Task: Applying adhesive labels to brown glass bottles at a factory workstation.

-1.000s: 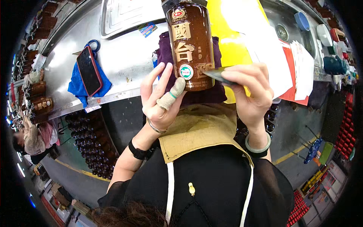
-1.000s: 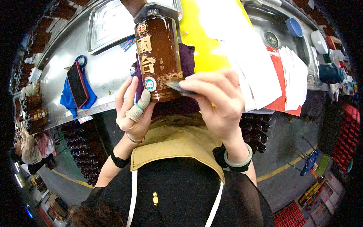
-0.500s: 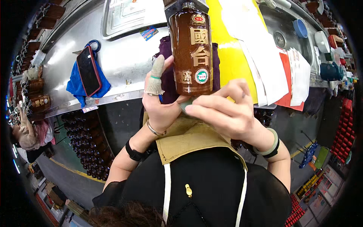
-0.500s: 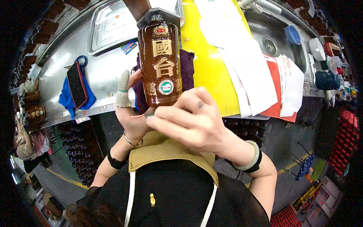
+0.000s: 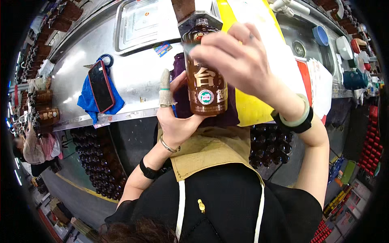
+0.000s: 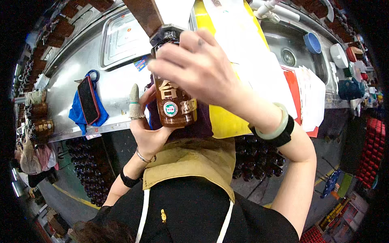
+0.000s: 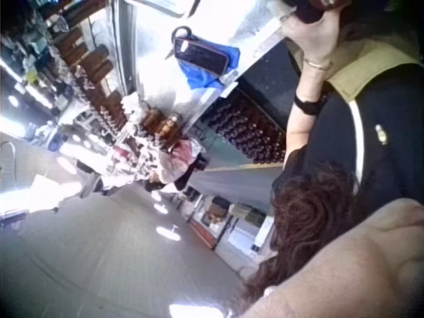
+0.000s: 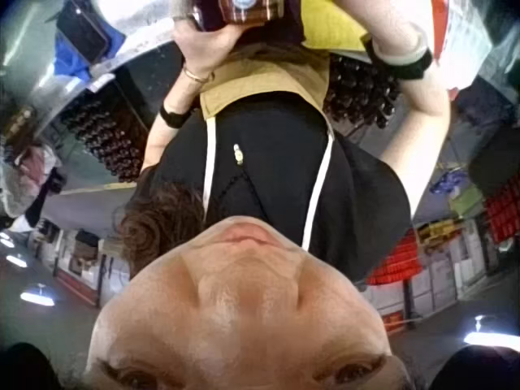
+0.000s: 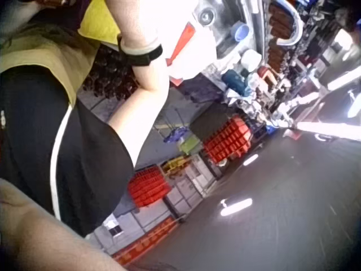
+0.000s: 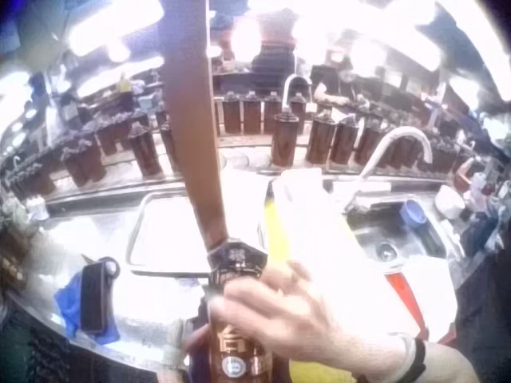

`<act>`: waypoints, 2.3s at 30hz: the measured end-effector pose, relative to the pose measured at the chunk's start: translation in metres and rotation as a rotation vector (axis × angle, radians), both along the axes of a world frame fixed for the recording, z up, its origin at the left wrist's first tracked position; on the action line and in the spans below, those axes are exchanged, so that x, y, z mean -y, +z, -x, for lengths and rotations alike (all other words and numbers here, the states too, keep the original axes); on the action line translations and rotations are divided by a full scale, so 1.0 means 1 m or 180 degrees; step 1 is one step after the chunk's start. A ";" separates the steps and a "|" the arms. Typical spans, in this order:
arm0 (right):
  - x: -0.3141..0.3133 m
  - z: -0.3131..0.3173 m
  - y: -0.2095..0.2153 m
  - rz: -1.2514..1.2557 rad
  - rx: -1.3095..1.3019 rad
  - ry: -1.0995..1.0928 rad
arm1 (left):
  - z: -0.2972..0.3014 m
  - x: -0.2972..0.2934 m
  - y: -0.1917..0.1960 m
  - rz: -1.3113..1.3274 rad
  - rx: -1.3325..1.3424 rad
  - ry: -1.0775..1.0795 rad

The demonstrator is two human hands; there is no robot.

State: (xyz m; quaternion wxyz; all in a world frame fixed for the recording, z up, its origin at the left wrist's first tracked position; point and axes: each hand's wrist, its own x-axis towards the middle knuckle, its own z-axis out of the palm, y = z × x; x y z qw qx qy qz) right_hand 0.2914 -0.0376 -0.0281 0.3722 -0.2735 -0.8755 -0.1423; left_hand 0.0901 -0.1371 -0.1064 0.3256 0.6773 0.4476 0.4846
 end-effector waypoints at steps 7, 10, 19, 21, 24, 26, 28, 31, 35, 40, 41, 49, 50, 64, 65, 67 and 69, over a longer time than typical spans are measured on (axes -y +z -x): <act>0.023 0.004 0.004 0.0811 -0.0226 0.0220 | 0.008 0.006 -0.011 0.0165 0.0089 0.0122; -0.029 -0.023 0.014 -0.0152 -0.0138 -0.0460 | 0.006 0.005 0.006 -0.0208 -0.0451 0.0290; -0.005 0.008 0.014 0.0882 -0.0250 0.0111 | -0.010 0.005 0.020 -0.0395 -0.0082 0.0601; -0.044 -0.009 0.015 0.0458 -0.0320 -0.0225 | 0.000 0.006 0.019 -0.0343 -0.0674 0.0423; -0.036 -0.020 0.020 0.0057 0.0099 -0.0484 | -0.001 0.005 0.020 -0.0261 -0.0514 0.0313; -0.004 -0.011 0.001 0.0194 0.0018 -0.0038 | -0.002 0.005 0.014 -0.0013 0.0171 0.0362; 0.035 -0.010 -0.011 0.0140 0.0199 0.0876 | 0.009 0.004 0.005 0.0351 0.0059 -0.0013; 0.059 -0.005 -0.007 0.0528 0.0171 0.1264 | 0.004 0.004 0.004 0.0575 0.0441 -0.0070; 0.015 -0.024 -0.012 0.0105 -0.0399 -0.0331 | -0.002 0.001 0.004 0.0007 0.0051 0.0179; 0.095 -0.008 -0.025 0.0584 -0.0165 0.1000 | 0.009 0.003 0.000 0.0655 0.0110 -0.0138; 0.100 -0.011 -0.012 0.0832 -0.0084 0.0839 | 0.006 0.003 0.002 0.0356 -0.0029 -0.0058; 0.124 -0.009 -0.026 0.1036 -0.0502 0.0461 | 0.007 0.005 -0.002 0.0240 -0.0043 0.0087; 0.126 -0.010 -0.020 0.1165 -0.0507 0.0487 | 0.009 0.004 -0.009 0.0021 -0.0369 0.0116; 0.101 -0.020 -0.035 0.0968 -0.0942 -0.0533 | 0.011 0.002 -0.007 0.0065 -0.0607 0.0059; 0.110 -0.015 -0.043 0.1057 -0.1008 -0.0419 | 0.010 0.001 -0.007 0.0056 -0.0603 0.0067; 0.131 -0.014 -0.037 0.1125 -0.0631 0.0106 | 0.008 0.001 -0.007 0.0182 -0.0468 0.0080; 0.130 -0.015 -0.027 0.1123 -0.0475 0.0356 | 0.008 0.002 -0.005 0.0154 -0.0453 0.0148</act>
